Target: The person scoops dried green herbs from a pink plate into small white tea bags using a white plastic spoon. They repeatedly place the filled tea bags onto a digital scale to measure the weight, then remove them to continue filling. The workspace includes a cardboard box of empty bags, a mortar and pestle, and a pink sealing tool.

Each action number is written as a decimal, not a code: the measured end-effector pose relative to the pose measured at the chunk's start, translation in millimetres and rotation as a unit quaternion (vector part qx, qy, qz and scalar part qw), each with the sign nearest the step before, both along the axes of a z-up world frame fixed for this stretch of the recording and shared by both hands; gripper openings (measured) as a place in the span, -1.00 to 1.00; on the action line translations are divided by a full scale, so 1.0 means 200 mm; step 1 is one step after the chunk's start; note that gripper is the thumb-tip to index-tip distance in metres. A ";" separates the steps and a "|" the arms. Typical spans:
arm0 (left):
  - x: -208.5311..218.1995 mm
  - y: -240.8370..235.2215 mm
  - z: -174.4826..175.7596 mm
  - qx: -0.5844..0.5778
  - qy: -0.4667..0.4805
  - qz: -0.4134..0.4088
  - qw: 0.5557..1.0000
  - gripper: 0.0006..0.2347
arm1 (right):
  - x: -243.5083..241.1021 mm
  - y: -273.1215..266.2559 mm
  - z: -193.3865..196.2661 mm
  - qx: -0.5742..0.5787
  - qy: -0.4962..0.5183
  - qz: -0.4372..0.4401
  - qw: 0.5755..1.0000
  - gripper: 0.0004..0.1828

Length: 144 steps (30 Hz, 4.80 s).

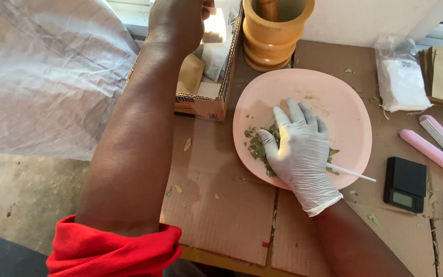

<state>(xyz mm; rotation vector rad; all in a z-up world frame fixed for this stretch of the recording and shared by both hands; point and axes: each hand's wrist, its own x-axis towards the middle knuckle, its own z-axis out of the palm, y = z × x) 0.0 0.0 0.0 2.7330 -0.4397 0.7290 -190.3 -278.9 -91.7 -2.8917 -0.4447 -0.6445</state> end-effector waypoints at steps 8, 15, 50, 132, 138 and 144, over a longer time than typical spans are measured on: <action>-0.06 -0.03 0.05 -0.029 -0.003 -0.018 0.999 -0.77 | 0.00 0.00 0.01 0.000 -0.031 -0.001 1.000 -0.39; -0.28 -0.18 0.19 -0.190 0.005 -0.087 0.978 -0.78 | 0.02 -0.03 0.03 0.049 -0.061 -0.001 0.997 -0.42; -0.97 -0.93 -0.46 -0.613 0.185 -0.215 0.737 -0.57 | -0.20 -0.29 0.26 0.593 0.058 0.032 0.803 -0.76; -1.01 -1.01 -0.48 -0.440 0.067 -0.094 0.891 -0.94 | -0.55 -0.91 0.17 0.098 0.017 -0.080 0.992 -0.65; -0.98 -1.01 -0.52 -0.440 0.072 -0.103 0.889 -0.93 | -0.74 -1.06 0.02 0.054 -0.015 -0.150 0.987 -0.62; -1.03 -1.02 -0.46 -0.420 0.072 -0.097 0.900 -0.95 | -0.73 -1.08 -0.03 0.045 -0.025 -0.178 0.983 -0.60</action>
